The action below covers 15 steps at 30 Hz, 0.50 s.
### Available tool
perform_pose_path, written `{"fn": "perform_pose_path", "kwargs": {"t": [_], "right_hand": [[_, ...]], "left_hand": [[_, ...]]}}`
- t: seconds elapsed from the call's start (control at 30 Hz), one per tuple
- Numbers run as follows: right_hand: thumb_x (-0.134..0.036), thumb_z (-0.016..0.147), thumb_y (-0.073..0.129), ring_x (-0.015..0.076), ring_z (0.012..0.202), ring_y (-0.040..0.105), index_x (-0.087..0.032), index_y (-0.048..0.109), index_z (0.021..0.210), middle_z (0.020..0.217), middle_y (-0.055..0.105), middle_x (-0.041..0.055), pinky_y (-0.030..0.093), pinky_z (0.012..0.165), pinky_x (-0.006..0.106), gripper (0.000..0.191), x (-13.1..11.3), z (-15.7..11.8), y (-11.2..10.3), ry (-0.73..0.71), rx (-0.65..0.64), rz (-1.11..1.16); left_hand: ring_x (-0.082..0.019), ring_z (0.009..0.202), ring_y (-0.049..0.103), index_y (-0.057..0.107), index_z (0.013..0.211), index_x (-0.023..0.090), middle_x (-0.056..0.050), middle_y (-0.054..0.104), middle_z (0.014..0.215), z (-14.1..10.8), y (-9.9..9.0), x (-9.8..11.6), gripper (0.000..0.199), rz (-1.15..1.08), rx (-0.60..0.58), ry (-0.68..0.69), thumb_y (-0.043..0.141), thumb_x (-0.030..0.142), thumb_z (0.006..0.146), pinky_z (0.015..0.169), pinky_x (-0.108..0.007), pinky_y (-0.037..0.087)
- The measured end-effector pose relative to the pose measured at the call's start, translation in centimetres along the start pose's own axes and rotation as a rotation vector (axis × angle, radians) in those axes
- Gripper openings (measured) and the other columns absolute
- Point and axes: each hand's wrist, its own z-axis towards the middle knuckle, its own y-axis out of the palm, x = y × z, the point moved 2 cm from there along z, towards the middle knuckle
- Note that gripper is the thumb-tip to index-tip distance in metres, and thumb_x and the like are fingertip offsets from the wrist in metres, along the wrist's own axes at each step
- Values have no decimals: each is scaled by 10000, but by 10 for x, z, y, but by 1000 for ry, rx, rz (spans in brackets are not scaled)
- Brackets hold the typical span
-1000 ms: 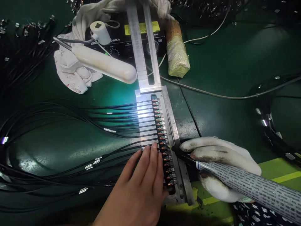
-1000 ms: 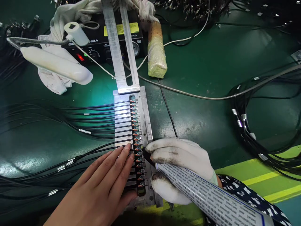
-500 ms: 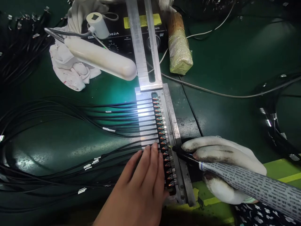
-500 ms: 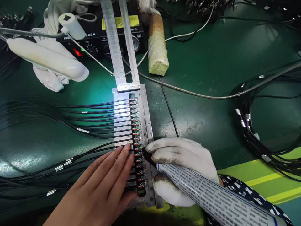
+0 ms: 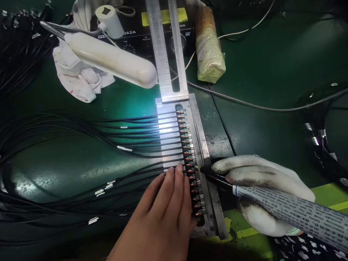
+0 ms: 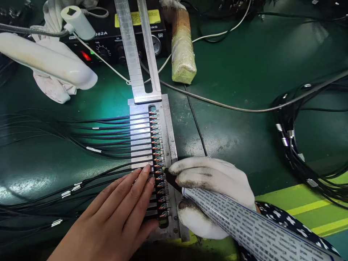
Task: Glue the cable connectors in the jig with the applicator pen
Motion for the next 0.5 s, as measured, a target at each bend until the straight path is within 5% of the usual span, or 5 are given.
{"fn": "perform_pose_path", "kwargs": {"t": [0.5], "right_hand": [[-230,798,687,235,926,710,-150,655,960,978,723,101,625,795,334,183,2,0,0,11,-8,16]], "left_hand": [[-327,1315,476,529,1291,7,-189,556,1371,-1,-1,-1,475,-20,-8,-8,394,361,1004,1086,-444,323]]}}
